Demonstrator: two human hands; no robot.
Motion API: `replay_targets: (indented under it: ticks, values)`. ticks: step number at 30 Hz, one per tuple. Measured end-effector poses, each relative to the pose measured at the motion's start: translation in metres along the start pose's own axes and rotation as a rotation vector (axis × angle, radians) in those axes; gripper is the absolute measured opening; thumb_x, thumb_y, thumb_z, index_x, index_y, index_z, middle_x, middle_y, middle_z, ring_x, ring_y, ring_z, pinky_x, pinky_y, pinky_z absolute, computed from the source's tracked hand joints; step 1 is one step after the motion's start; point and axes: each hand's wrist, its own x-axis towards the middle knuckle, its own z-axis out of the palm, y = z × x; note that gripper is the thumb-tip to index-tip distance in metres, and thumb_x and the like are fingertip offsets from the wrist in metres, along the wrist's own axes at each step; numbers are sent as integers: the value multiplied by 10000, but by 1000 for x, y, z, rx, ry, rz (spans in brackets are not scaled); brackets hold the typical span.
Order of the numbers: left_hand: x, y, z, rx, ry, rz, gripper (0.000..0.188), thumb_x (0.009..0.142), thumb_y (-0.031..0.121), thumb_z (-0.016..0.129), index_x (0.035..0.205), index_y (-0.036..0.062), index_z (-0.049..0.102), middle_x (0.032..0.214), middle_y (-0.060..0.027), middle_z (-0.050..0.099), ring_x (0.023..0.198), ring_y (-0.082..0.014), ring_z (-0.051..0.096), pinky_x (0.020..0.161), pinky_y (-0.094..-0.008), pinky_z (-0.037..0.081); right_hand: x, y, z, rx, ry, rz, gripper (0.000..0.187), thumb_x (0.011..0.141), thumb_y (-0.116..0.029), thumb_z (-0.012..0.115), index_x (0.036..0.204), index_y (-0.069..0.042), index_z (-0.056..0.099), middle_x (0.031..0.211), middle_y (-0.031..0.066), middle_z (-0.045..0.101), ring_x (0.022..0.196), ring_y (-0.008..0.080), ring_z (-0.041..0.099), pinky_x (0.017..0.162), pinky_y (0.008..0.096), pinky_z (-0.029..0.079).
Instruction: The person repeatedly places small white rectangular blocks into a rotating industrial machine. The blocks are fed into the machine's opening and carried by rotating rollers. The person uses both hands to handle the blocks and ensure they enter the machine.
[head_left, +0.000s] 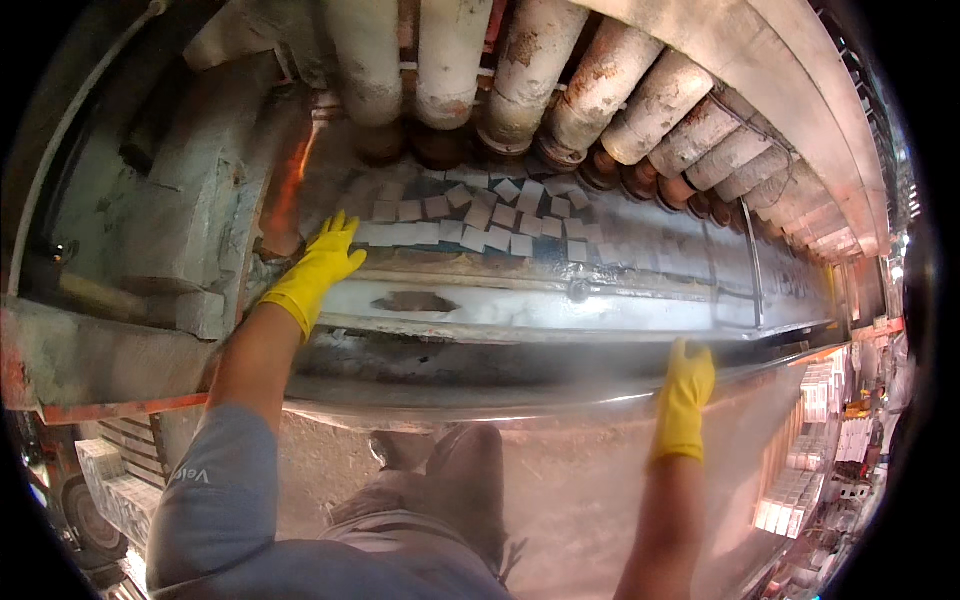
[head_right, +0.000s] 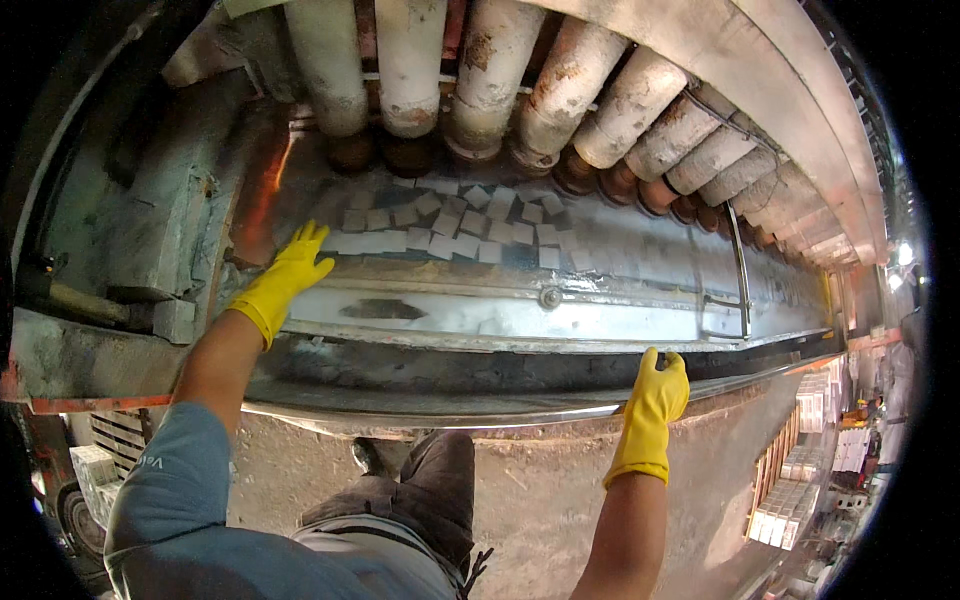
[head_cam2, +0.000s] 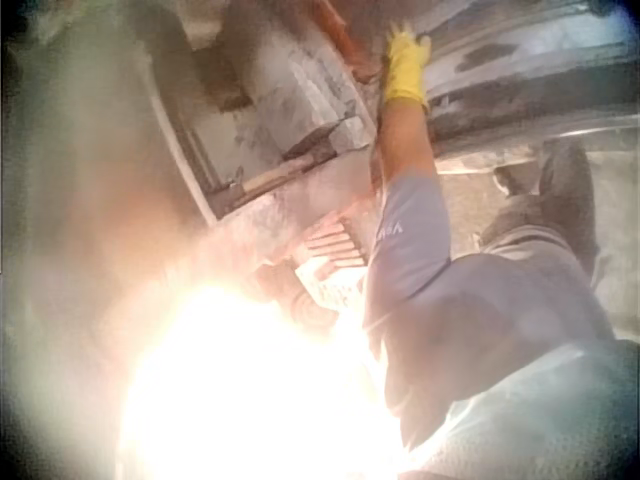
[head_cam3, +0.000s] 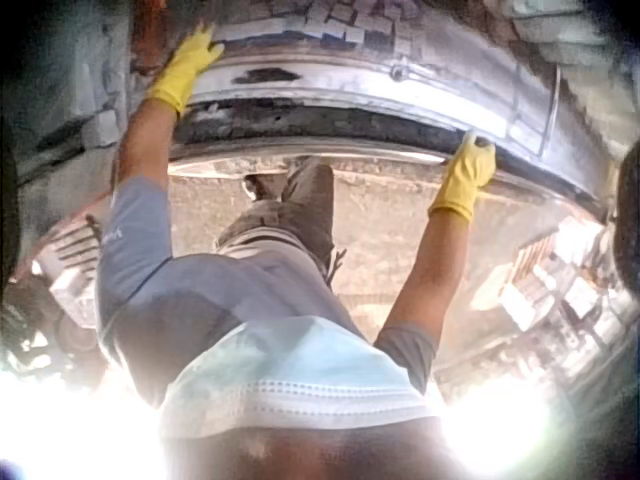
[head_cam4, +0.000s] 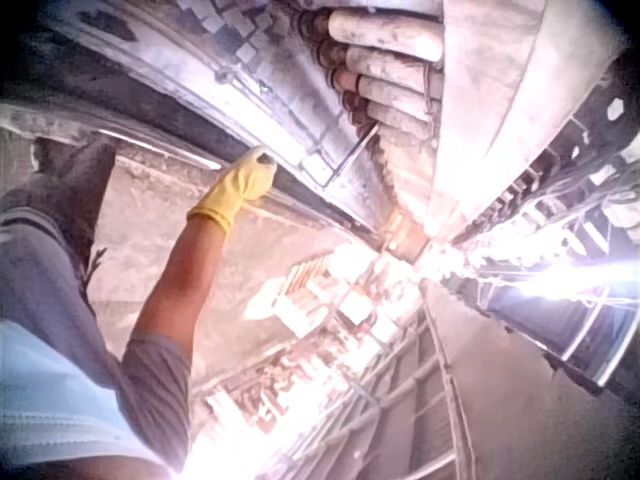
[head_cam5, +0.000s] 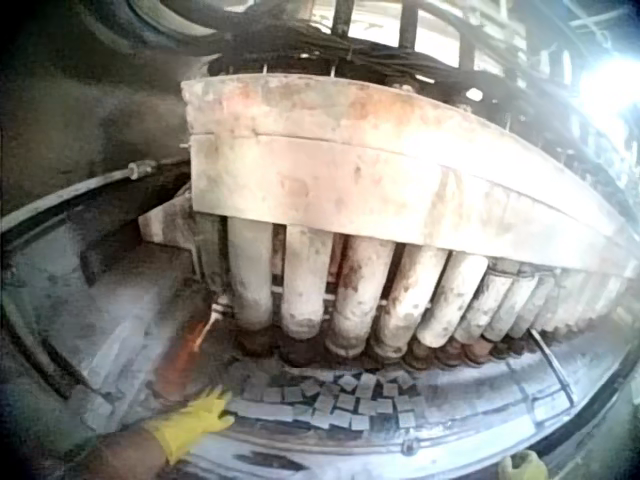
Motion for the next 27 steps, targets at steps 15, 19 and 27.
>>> replay_targets:
  ticks: [15, 19, 27]
  values:
    - [-116, 95, -185, -154, -229, 438, 601, 967, 397, 644, 1450, 52, 552, 1489, -218, 547, 1344, -412, 531, 1131, -470, 422, 39, -55, -3, -2, -31, 38, 588, 930, -474, 665, 1313, -27, 671, 1238, 210, 719, 1123, 394, 690, 964, 465, 525]
    - [-167, 74, -213, -268, -155, 219, 462, 980, 338, 638, 1346, 55, 646, 1325, -225, 654, 1244, -400, 602, 1031, -478, 476, 44, -63, -4, 1, -23, 29, 581, 927, -471, 680, 1315, -39, 674, 1236, 198, 724, 1116, 389, 696, 953, 467, 531]
    - [-172, 54, -188, -238, 142, 143, 229, 959, 239, 661, 1068, 51, 733, 1062, -141, 754, 948, -346, 713, 809, -465, 552, 59, -63, 7, 8, -5, 50, 553, 924, -476, 679, 1286, -58, 690, 1198, 200, 736, 1097, 405, 700, 934, 478, 539]
